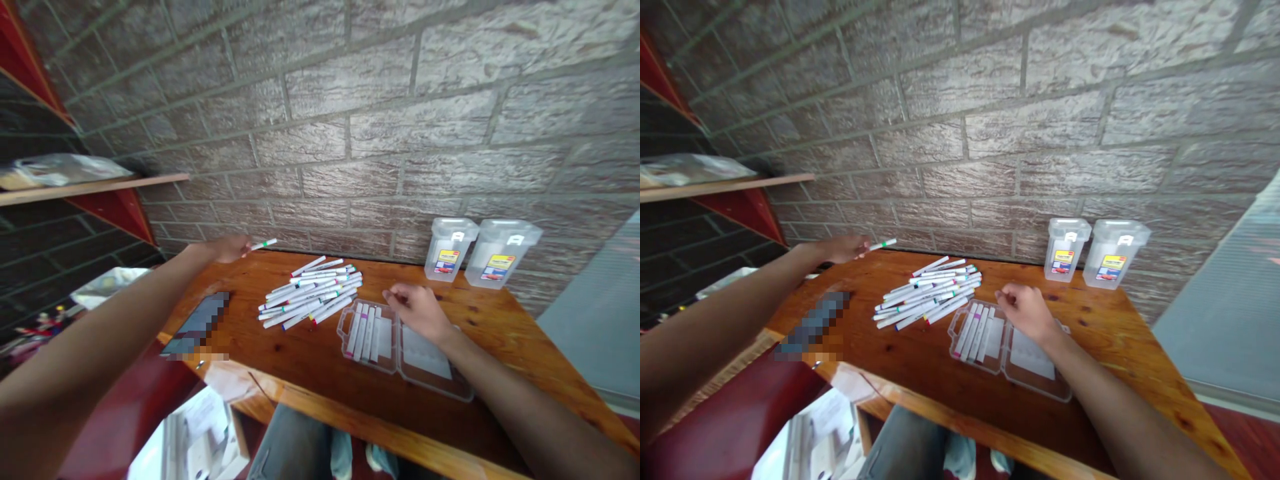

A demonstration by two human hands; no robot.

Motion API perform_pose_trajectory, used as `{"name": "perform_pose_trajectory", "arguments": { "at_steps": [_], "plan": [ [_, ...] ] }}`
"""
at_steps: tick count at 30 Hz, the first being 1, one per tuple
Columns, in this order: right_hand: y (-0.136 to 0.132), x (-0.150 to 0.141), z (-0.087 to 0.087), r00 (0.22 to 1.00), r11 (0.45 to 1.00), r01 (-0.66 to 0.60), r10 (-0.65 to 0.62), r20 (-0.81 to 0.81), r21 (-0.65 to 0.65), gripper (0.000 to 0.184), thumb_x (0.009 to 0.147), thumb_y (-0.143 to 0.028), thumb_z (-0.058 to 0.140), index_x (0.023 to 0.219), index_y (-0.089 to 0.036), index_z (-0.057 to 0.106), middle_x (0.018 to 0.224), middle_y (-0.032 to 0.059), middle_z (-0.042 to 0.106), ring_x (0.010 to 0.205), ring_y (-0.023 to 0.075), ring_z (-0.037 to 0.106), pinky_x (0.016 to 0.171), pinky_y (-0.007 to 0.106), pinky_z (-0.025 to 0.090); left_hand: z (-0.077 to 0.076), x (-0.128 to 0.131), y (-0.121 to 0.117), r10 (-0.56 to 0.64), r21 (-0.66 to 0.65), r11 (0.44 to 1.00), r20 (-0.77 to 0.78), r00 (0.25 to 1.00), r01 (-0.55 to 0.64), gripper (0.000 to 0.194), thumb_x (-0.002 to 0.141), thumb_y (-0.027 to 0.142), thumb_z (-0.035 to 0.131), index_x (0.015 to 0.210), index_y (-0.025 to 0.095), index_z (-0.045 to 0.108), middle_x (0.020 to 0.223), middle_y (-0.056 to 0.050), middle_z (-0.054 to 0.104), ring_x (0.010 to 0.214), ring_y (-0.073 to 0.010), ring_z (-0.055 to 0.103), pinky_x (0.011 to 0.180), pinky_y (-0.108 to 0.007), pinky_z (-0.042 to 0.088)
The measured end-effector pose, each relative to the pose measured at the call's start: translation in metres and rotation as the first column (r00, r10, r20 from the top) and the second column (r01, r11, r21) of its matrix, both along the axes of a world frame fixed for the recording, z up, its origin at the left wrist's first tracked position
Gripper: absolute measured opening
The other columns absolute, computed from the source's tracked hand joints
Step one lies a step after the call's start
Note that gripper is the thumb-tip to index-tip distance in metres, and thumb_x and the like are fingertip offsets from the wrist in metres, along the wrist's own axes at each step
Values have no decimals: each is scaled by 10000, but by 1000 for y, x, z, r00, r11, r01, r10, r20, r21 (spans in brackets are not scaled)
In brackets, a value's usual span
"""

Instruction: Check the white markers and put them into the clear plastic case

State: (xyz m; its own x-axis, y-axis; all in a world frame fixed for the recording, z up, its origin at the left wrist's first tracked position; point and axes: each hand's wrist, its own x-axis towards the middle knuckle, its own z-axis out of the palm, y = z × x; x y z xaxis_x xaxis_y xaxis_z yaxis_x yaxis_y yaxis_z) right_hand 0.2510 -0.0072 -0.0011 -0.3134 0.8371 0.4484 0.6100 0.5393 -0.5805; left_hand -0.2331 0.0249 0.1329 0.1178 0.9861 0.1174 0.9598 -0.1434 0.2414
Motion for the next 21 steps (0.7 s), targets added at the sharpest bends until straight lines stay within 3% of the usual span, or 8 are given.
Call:
{"name": "perform_pose_trajectory", "arguments": {
  "at_steps": [3,5,7,9,10,11,15,21],
  "plan": [
    [-1,-1,2,1000,1000,1,-1,-24,-5,413,957,-478,547,643,-222,623,599,16,658,559,184,591,609,312,402,29,33,14,0,38,999,240,971,-9,203,984,270,679,886,93,668,757,-30,697,733,-162,656,777,-306,569],
    [-3,-1,4,999,1000,11,-11,-46,-10,410,958,-480,553,644,-223,614,590,14,654,550,182,587,606,311,400,36,72,26,-55,116,993,437,898,4,188,1013,265,616,880,133,596,751,-16,684,686,-126,636,742,-260,553],
    [-5,-1,7,997,999,30,-31,-72,-17,404,966,-477,556,657,-223,612,596,18,666,558,186,602,608,309,406,32,121,36,-149,183,982,614,775,44,155,1042,299,561,969,163,549,906,-44,723,771,-123,678,796,-273,571],
    [-7,-1,9,993,998,52,-55,-105,-28,389,987,-478,548,708,-220,634,631,28,700,587,194,639,618,304,428,16,175,39,-231,207,972,780,582,109,169,1044,334,552,973,184,519,946,-43,716,778,-113,691,807,-282,581],
    [-8,-1,11,989,997,68,-72,-128,-33,383,1002,-482,537,750,-216,649,652,35,718,600,198,655,621,302,439,5,201,37,-198,158,972,950,240,175,163,993,294,629,943,180,524,918,-47,702,766,-126,687,811,-308,580],
    [-9,-1,12,984,996,84,-88,-154,-37,379,1020,-489,520,811,-210,669,689,43,740,617,198,671,630,299,455,-8,226,33,-179,148,961,977,119,234,166,978,300,637,943,185,523,874,-29,677,735,-121,675,791,-308,584],
    [-8,2,14,958,990,121,-136,-253,-74,485,1076,-568,414,1145,-165,675,776,52,765,544,173,660,594,289,504,-64,294,6,-78,88,900,996,-42,426,242,908,380,696,942,173,577,693,18,551,569,-125,581,594,-282,513],
    [-9,0,13,901,992,49,-96,-422,-120,570,1035,-682,468,1198,-174,666,689,-5,646,514,138,563,482,245,439,-125,301,-29,18,37,796,996,-85,604,462,845,583,764,965,174,588,632,85,418,473,-80,416,487,-221,362]
  ]
}}
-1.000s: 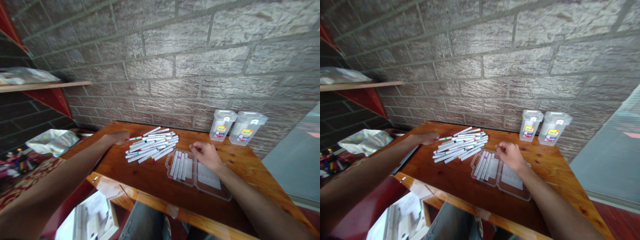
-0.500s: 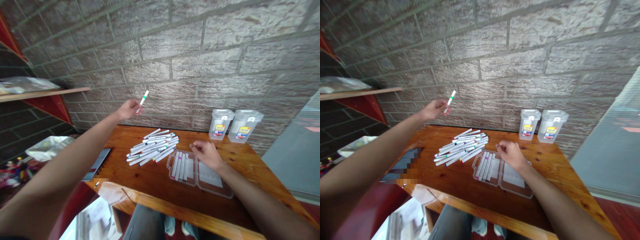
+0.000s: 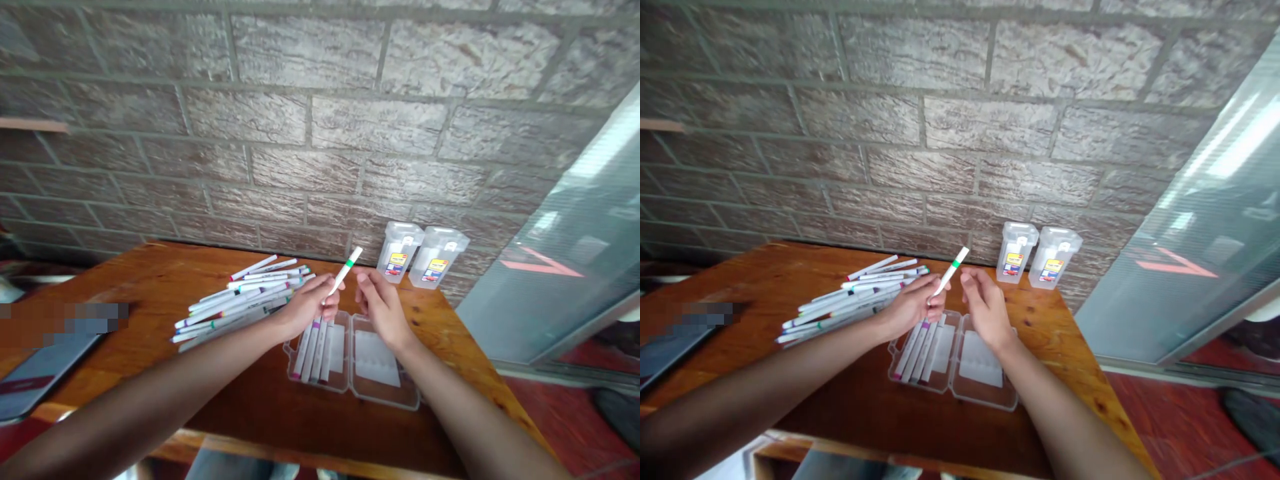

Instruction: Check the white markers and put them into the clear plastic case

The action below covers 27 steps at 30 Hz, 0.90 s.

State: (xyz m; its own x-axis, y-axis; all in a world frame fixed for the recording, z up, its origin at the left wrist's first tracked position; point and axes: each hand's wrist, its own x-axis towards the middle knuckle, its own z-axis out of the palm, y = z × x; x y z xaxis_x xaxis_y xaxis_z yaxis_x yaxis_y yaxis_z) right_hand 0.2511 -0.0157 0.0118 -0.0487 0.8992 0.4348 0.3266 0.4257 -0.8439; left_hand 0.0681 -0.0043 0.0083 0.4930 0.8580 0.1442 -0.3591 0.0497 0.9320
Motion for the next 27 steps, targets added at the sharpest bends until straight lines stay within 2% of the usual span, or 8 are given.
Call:
{"name": "perform_pose_trajectory", "arguments": {
  "at_steps": [2,5,11,15,17,20,23,27],
  "plan": [
    [-4,-5,2,978,993,-115,111,-175,-13,502,985,-657,605,1142,-185,676,667,-29,600,487,116,495,447,234,398,-10,-4,-5,3,67,998,-32,999,-1,472,908,622,696,977,170,580,635,93,393,469,-61,340,468,-196,278],
    [-12,-12,6,938,972,-236,226,-263,-7,372,935,-556,741,1036,-204,678,731,-18,642,475,92,458,416,226,369,-18,-4,-7,51,232,972,-56,997,-37,459,985,624,594,928,170,555,642,84,394,495,-65,309,469,-197,248],
    [-7,-16,15,945,965,-255,235,-228,-64,333,948,-496,755,818,-203,663,632,-38,553,470,87,393,431,232,341,-21,-7,-7,73,337,941,-77,994,-43,473,1066,599,414,973,166,580,596,74,420,500,-96,347,499,-228,295],
    [5,-20,23,962,968,-244,234,-139,-57,372,977,-553,695,826,-216,645,689,-20,562,595,132,518,545,254,443,-18,-18,-2,286,476,858,-123,950,-196,451,1078,519,445,906,152,643,757,-3,575,658,-117,506,611,-246,388],
    [7,-19,25,975,975,-223,223,-8,-15,376,1024,-554,625,861,-216,637,751,-3,597,654,142,557,608,266,470,-14,-25,4,376,457,838,-84,923,-300,385,1055,502,511,942,159,645,771,13,554,656,-110,499,603,-242,379],
    [2,-13,22,952,963,-263,268,148,-56,317,1094,-508,510,964,-230,588,713,-34,569,571,127,518,559,265,423,-8,-32,12,320,383,879,-30,947,-285,322,1008,483,593,1087,172,623,686,64,487,564,-100,448,548,-237,343],
    [-4,-4,14,901,963,-268,265,343,-38,253,1100,-443,528,1047,-222,641,690,-47,505,592,128,481,563,268,378,-4,-36,14,222,362,909,1,975,-208,400,965,442,664,1254,172,603,691,70,531,534,-92,461,528,-229,353],
    [-4,1,4,902,946,-325,308,303,3,235,1089,-388,557,1082,-211,711,752,-24,568,667,135,512,619,269,405,-4,-37,10,134,333,936,-35,990,-114,316,896,359,767,1127,150,711,781,18,641,544,-73,510,521,-220,395]
  ]
}}
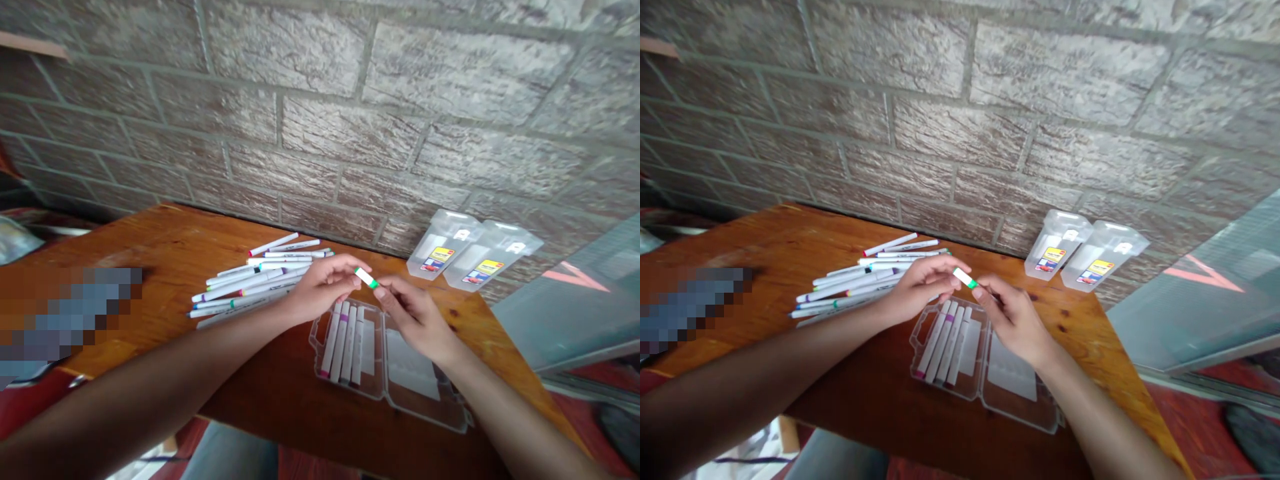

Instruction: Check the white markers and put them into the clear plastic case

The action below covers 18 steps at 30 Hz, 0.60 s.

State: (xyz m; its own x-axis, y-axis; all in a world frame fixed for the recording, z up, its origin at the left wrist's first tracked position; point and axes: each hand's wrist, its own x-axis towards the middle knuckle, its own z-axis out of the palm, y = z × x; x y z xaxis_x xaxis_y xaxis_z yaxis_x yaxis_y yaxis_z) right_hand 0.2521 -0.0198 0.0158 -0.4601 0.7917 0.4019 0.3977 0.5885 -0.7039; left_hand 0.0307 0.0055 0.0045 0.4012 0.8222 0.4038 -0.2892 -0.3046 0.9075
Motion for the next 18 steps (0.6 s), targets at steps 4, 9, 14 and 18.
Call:
{"name": "perform_pose_trajectory", "arguments": {
  "at_steps": [4,9,14,18],
  "plan": [
    [8,1,-3,986,995,-75,63,-157,-67,199,1033,-366,659,1053,-217,790,781,-5,675,714,139,601,656,260,454,-1,0,-2,-74,-49,996,16,997,74,249,887,301,788,1086,152,786,833,-22,712,563,-80,567,544,-228,456],
    [15,8,-1,954,976,-24,-43,-296,-217,195,891,-406,831,861,-214,849,670,2,723,560,102,581,538,222,440,-1,-4,-1,-181,-180,962,146,973,206,285,900,320,794,1154,192,824,899,-72,782,599,-99,629,598,-250,510],
    [18,12,-5,898,932,-67,-99,-428,-357,207,719,-392,965,812,-234,868,635,4,741,490,81,572,486,201,431,3,-6,-3,-267,-276,903,243,933,330,285,879,305,827,1132,173,846,886,-118,807,644,-113,654,665,-264,512],
    [17,10,-6,867,899,-95,-136,-479,-427,218,693,-403,977,795,-238,877,560,2,706,445,68,510,433,188,370,4,-7,-4,-305,-291,877,279,910,383,270,847,291,859,1088,170,859,836,-116,801,656,-122,646,659,-264,491]
  ]
}}
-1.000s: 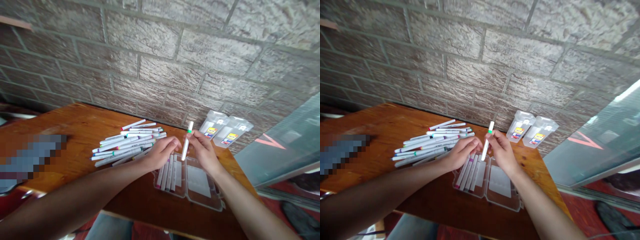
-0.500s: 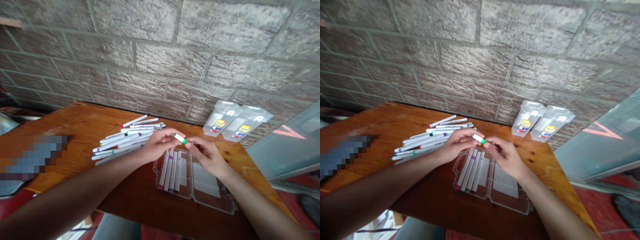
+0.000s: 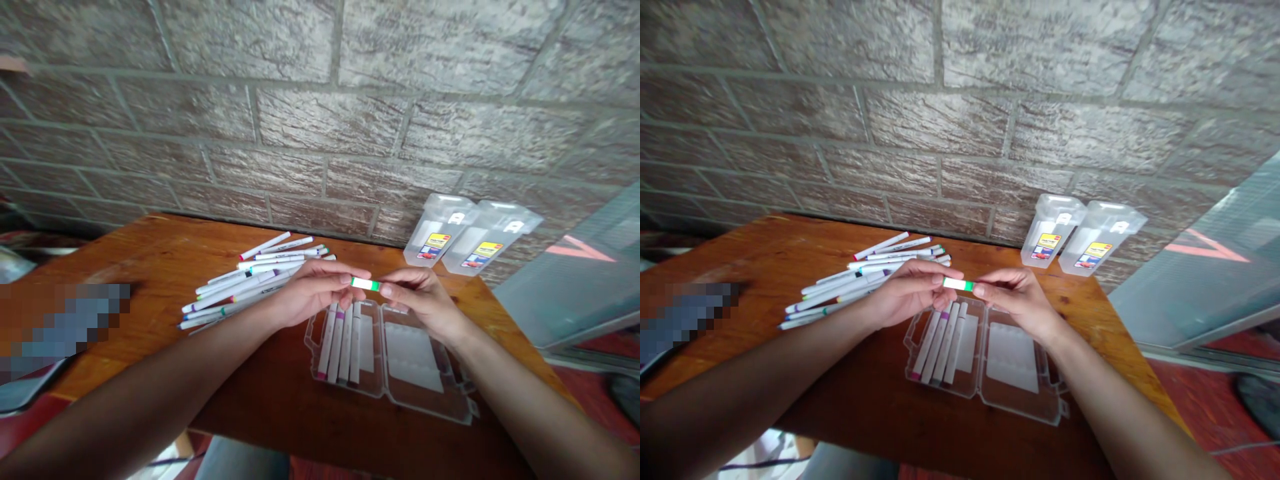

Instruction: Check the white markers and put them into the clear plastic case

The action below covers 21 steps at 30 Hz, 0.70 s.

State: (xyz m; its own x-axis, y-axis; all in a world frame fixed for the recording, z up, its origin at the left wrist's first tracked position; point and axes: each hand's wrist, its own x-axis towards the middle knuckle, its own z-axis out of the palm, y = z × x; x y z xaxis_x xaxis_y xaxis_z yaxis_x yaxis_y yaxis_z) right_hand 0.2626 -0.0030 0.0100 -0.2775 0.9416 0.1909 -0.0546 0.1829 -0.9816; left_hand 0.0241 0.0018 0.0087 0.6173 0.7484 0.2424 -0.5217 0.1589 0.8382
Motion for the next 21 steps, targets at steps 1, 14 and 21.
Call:
{"name": "perform_pose_trajectory", "arguments": {
  "at_steps": [1,14,21],
  "plan": [
    [-1,-1,1,1000,1000,0,0,-3,-17,225,687,-410,979,792,-238,878,551,4,703,442,68,503,426,187,361,0,0,0,-8,-6,1000,-2,1000,8,269,841,294,865,1078,168,861,821,-115,797,658,-126,647,661,-267,489],
    [-4,-5,12,997,996,-63,65,35,-57,232,593,-339,1019,736,-226,875,539,8,704,446,84,519,430,208,411,4,1,-2,27,-40,999,-95,995,-31,232,777,306,908,909,123,856,771,-86,774,639,-151,703,603,-265,506],
    [-6,-5,13,996,996,-72,75,52,-58,235,582,-321,1023,724,-214,870,501,-11,649,441,77,476,414,202,364,2,1,-1,43,-40,998,-128,991,-48,206,788,280,881,882,101,841,733,-95,773,599,-149,705,548,-238,487]
  ]
}}
